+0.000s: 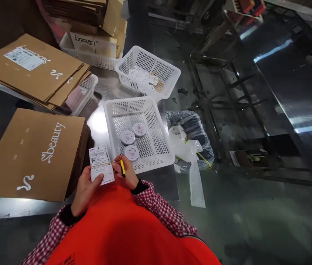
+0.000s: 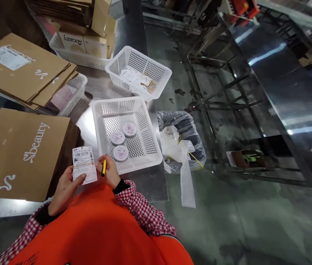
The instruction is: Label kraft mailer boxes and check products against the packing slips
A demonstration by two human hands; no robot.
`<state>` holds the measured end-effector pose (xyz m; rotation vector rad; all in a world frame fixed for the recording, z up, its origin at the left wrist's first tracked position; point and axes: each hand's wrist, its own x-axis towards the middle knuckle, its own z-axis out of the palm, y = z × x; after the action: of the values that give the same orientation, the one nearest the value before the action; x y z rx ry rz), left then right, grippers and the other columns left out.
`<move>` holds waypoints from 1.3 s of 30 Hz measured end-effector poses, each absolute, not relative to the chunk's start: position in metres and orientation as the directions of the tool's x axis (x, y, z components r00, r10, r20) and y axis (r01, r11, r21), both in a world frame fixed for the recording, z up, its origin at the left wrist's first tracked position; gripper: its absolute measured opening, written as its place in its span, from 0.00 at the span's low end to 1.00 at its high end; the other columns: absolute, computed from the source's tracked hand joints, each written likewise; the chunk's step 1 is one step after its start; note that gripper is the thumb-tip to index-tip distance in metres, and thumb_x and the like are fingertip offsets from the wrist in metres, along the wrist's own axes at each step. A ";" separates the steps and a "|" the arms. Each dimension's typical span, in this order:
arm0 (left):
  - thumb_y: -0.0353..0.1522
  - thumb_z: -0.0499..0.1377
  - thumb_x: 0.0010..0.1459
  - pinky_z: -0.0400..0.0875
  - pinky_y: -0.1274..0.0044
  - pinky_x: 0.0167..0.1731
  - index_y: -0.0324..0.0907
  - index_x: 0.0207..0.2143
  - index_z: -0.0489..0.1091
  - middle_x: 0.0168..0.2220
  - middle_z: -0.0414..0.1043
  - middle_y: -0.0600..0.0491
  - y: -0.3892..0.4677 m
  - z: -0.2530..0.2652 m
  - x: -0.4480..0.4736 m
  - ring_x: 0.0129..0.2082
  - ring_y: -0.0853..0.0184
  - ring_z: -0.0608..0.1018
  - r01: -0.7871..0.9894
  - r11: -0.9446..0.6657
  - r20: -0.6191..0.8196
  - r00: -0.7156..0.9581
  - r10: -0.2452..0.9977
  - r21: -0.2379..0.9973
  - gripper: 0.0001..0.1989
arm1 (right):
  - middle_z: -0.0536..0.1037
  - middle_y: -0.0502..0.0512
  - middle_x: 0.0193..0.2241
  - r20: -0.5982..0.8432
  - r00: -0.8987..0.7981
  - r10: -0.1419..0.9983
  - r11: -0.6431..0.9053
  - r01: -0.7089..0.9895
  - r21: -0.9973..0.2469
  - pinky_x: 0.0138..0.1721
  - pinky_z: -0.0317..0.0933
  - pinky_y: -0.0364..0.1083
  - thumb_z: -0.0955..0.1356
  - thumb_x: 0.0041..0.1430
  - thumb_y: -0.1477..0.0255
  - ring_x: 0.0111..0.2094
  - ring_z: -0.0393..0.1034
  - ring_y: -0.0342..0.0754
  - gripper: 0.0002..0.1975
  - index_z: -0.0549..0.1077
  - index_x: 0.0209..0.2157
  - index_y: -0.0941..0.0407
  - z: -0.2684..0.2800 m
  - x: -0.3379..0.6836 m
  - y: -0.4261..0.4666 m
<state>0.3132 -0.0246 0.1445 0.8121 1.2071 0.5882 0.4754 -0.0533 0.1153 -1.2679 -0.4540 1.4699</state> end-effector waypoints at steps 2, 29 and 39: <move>0.41 0.70 0.48 0.73 0.69 0.46 0.40 0.48 0.63 0.47 0.76 0.44 -0.025 0.147 0.313 0.46 0.57 0.78 0.021 0.594 -0.578 0.265 0.772 0.804 0.30 | 0.70 0.45 0.24 -0.432 0.228 0.873 -0.348 -0.330 -0.878 0.28 0.61 0.45 0.69 0.51 0.60 0.25 0.67 0.45 0.15 0.62 0.34 0.52 0.109 0.492 -0.048; 0.40 0.71 0.46 0.74 0.68 0.45 0.40 0.48 0.63 0.46 0.77 0.44 -0.024 0.150 0.312 0.45 0.57 0.79 -0.031 0.589 -0.564 0.251 0.786 0.807 0.31 | 0.74 0.65 0.40 -0.489 0.409 0.771 -0.602 0.717 -0.351 0.37 0.58 0.48 0.69 0.50 0.79 0.43 0.70 0.57 0.19 0.63 0.45 0.60 0.058 0.572 -0.024; 0.41 0.71 0.44 0.74 0.66 0.46 0.40 0.48 0.63 0.47 0.76 0.43 -0.023 0.152 0.313 0.46 0.55 0.79 -0.032 0.599 -0.576 0.243 0.781 0.800 0.32 | 0.70 0.49 0.28 -0.503 0.406 0.763 -0.644 0.547 -0.535 0.32 0.57 0.44 0.72 0.42 0.79 0.31 0.68 0.48 0.22 0.62 0.40 0.56 0.058 0.581 -0.026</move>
<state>0.3126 -0.0226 0.1523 0.7635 1.2085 0.6354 0.5813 -0.0257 0.0576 -2.3807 -1.1420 1.0776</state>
